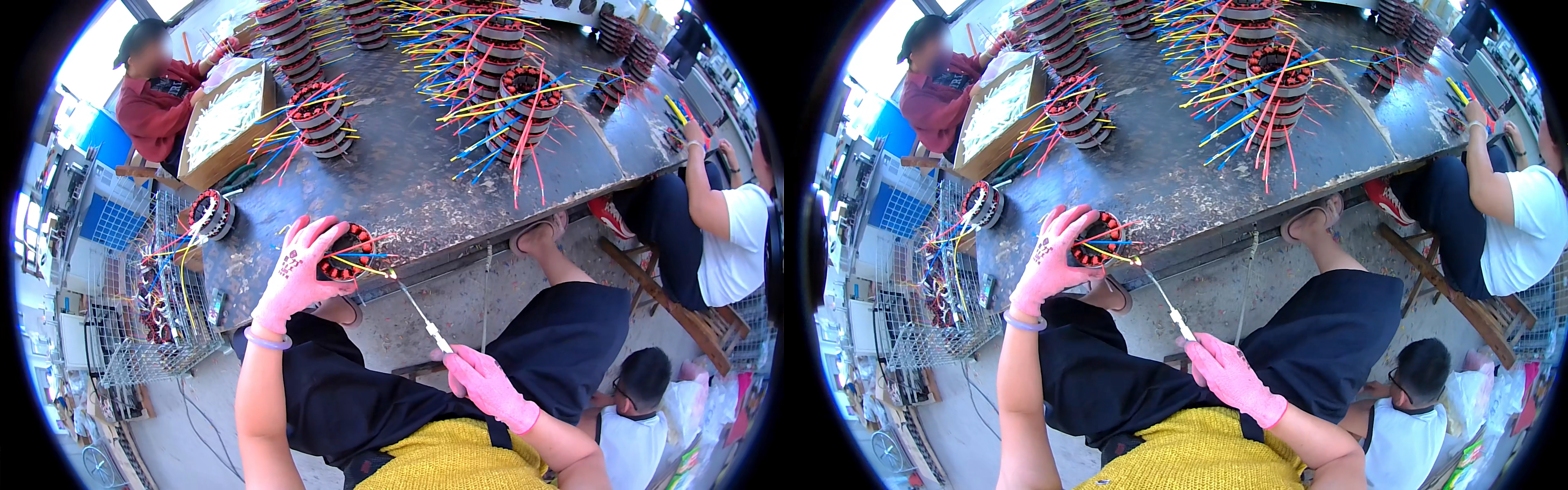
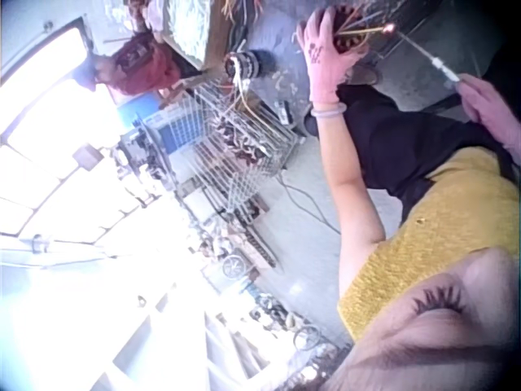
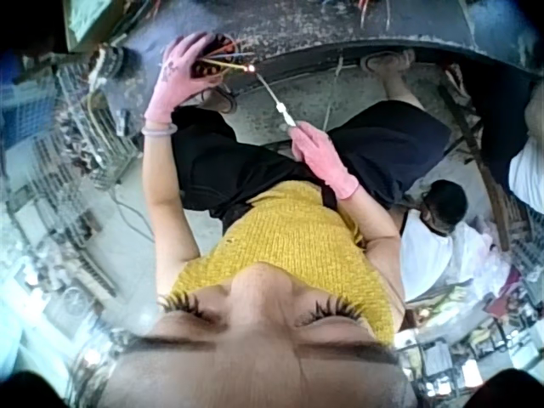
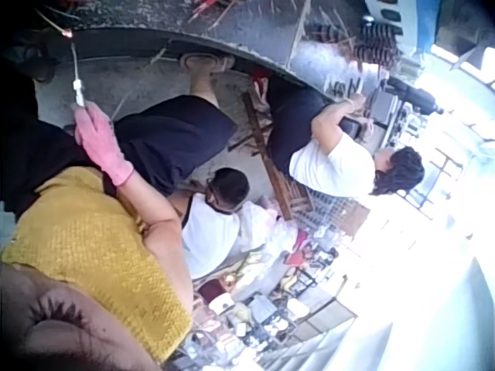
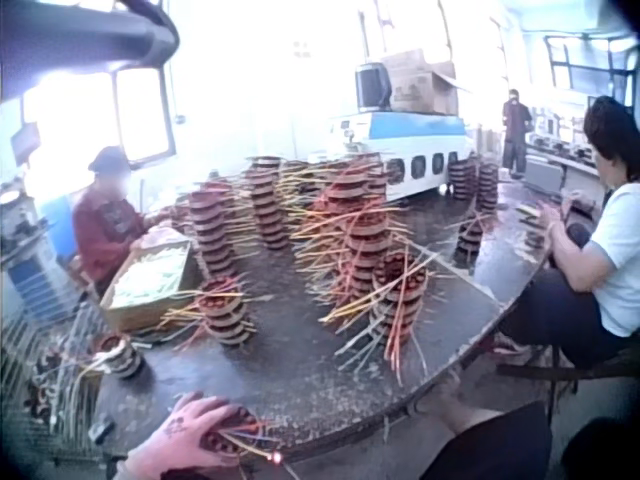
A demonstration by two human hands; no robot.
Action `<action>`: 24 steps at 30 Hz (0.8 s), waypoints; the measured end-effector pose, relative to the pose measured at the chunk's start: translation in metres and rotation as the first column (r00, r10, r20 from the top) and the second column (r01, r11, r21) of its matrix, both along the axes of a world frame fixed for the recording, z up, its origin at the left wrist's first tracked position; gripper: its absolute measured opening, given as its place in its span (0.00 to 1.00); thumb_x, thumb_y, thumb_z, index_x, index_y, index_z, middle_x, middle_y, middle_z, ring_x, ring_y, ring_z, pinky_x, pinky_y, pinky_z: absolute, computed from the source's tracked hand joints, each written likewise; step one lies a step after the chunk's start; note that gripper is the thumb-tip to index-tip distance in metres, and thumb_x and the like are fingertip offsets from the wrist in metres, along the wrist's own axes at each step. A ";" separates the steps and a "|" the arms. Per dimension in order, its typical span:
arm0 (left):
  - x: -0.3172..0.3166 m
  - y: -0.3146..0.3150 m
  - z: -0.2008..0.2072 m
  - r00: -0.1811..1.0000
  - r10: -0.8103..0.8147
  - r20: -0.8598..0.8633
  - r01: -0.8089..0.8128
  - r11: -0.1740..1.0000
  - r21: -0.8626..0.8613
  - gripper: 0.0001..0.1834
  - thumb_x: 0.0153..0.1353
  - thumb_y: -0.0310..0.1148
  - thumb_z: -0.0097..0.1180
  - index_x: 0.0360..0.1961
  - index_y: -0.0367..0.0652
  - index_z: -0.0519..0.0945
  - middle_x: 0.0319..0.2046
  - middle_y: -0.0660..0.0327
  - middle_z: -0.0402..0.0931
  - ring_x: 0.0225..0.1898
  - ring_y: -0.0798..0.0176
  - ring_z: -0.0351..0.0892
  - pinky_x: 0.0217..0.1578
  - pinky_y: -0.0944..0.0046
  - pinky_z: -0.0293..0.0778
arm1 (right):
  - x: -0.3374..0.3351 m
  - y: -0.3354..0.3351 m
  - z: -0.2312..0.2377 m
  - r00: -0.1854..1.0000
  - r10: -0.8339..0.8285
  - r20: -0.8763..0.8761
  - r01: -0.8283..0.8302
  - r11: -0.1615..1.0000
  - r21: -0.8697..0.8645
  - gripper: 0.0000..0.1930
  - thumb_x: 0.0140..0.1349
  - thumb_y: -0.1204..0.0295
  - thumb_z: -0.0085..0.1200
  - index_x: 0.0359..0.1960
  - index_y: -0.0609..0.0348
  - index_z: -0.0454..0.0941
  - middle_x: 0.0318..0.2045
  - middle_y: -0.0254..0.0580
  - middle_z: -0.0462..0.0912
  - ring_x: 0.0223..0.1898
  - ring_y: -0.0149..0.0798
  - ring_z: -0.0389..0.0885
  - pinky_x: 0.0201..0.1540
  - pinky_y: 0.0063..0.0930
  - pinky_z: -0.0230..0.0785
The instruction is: The person uses a soldering iron to melt solder onto wire connections within a circular copper coil component, then places the finished component onto a stack on the table.
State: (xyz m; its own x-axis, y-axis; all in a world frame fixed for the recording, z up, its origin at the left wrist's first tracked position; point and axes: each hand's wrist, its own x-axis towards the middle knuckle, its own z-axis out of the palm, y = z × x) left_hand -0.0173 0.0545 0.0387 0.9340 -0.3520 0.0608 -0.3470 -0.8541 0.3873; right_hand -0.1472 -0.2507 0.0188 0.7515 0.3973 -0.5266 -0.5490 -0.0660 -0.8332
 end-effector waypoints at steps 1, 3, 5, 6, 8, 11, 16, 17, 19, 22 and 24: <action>0.000 0.000 0.000 1.000 -0.001 0.000 0.001 1.000 0.002 0.50 0.34 0.37 0.77 0.65 0.50 0.71 0.66 0.55 0.64 0.71 0.37 0.53 0.69 0.43 0.53 | 0.000 0.000 0.001 1.000 0.003 0.000 -0.003 1.000 -0.002 0.17 0.73 0.65 0.43 0.53 0.64 0.76 0.19 0.33 0.69 0.22 0.25 0.67 0.28 0.24 0.63; 0.000 0.000 0.001 1.000 -0.003 0.001 0.003 1.000 0.008 0.50 0.35 0.37 0.76 0.65 0.50 0.71 0.66 0.55 0.64 0.71 0.37 0.53 0.70 0.43 0.53 | 0.000 -0.001 0.001 1.000 0.010 0.002 -0.010 1.000 -0.005 0.17 0.73 0.65 0.42 0.53 0.64 0.76 0.19 0.33 0.69 0.22 0.25 0.67 0.28 0.24 0.63; 0.000 0.000 0.001 1.000 0.006 -0.005 -0.006 1.000 0.015 0.50 0.35 0.38 0.76 0.65 0.49 0.71 0.67 0.55 0.64 0.71 0.37 0.53 0.70 0.43 0.53 | 0.000 -0.001 0.000 1.000 0.021 0.020 -0.021 1.000 -0.010 0.17 0.74 0.64 0.42 0.53 0.64 0.76 0.19 0.32 0.69 0.22 0.25 0.67 0.28 0.24 0.63; 0.000 -0.001 0.002 1.000 0.010 -0.008 -0.010 1.000 0.016 0.50 0.35 0.38 0.76 0.65 0.49 0.71 0.67 0.55 0.64 0.71 0.37 0.52 0.70 0.43 0.53 | 0.000 -0.002 0.000 0.999 0.026 0.030 -0.026 1.000 -0.015 0.17 0.74 0.64 0.42 0.53 0.64 0.76 0.19 0.32 0.69 0.22 0.25 0.67 0.28 0.24 0.63; -0.001 0.000 0.001 1.000 0.014 -0.010 -0.014 1.000 0.022 0.50 0.35 0.38 0.76 0.65 0.49 0.70 0.67 0.55 0.64 0.71 0.37 0.53 0.70 0.43 0.53 | -0.002 -0.003 -0.006 0.998 0.025 0.062 -0.024 1.000 -0.004 0.18 0.74 0.63 0.42 0.53 0.63 0.76 0.19 0.32 0.70 0.22 0.25 0.67 0.28 0.25 0.63; 0.000 -0.001 0.000 1.000 0.007 -0.005 -0.007 1.000 0.029 0.50 0.35 0.39 0.77 0.65 0.48 0.70 0.67 0.55 0.64 0.71 0.37 0.53 0.70 0.43 0.53 | -0.003 -0.003 -0.009 0.999 0.002 0.039 -0.003 1.000 0.025 0.18 0.74 0.62 0.42 0.52 0.63 0.76 0.19 0.33 0.70 0.21 0.26 0.67 0.28 0.25 0.63; 0.000 0.000 -0.001 1.000 -0.009 0.007 0.009 0.999 0.036 0.51 0.35 0.40 0.77 0.66 0.48 0.70 0.67 0.55 0.64 0.71 0.37 0.53 0.70 0.43 0.52 | -0.001 -0.002 -0.006 1.000 0.011 0.008 -0.011 1.000 0.015 0.19 0.74 0.61 0.41 0.52 0.62 0.77 0.18 0.33 0.70 0.21 0.26 0.67 0.27 0.25 0.62; 0.001 0.000 0.000 1.000 -0.011 0.007 0.010 0.999 0.034 0.51 0.35 0.40 0.77 0.66 0.48 0.69 0.67 0.55 0.64 0.71 0.37 0.53 0.70 0.43 0.52 | -0.001 -0.002 -0.004 1.000 0.014 0.006 -0.014 1.000 0.006 0.19 0.74 0.61 0.41 0.52 0.62 0.77 0.18 0.33 0.70 0.21 0.26 0.67 0.27 0.25 0.62; 0.000 0.000 0.000 1.000 -0.012 0.009 0.012 0.999 0.032 0.51 0.35 0.40 0.77 0.66 0.48 0.69 0.67 0.55 0.64 0.71 0.37 0.53 0.70 0.43 0.52 | 0.000 -0.001 -0.001 1.000 0.021 0.008 -0.021 1.000 -0.008 0.19 0.74 0.60 0.41 0.51 0.62 0.77 0.18 0.33 0.70 0.21 0.26 0.67 0.27 0.25 0.62; 0.000 -0.001 0.000 1.000 -0.016 0.017 0.016 0.999 0.030 0.51 0.34 0.40 0.77 0.66 0.48 0.69 0.67 0.55 0.64 0.71 0.37 0.53 0.70 0.43 0.52 | 0.000 -0.001 0.000 1.000 0.021 0.019 -0.021 1.000 -0.013 0.19 0.74 0.60 0.41 0.51 0.62 0.78 0.18 0.33 0.70 0.21 0.26 0.67 0.27 0.25 0.62; 0.000 -0.001 0.000 1.000 -0.017 0.021 0.016 0.999 0.030 0.52 0.34 0.39 0.77 0.66 0.48 0.69 0.67 0.55 0.64 0.71 0.37 0.53 0.70 0.43 0.53 | -0.001 -0.001 -0.002 1.000 0.010 0.028 -0.010 1.000 0.002 0.19 0.74 0.60 0.41 0.50 0.62 0.78 0.18 0.33 0.70 0.21 0.26 0.67 0.27 0.25 0.62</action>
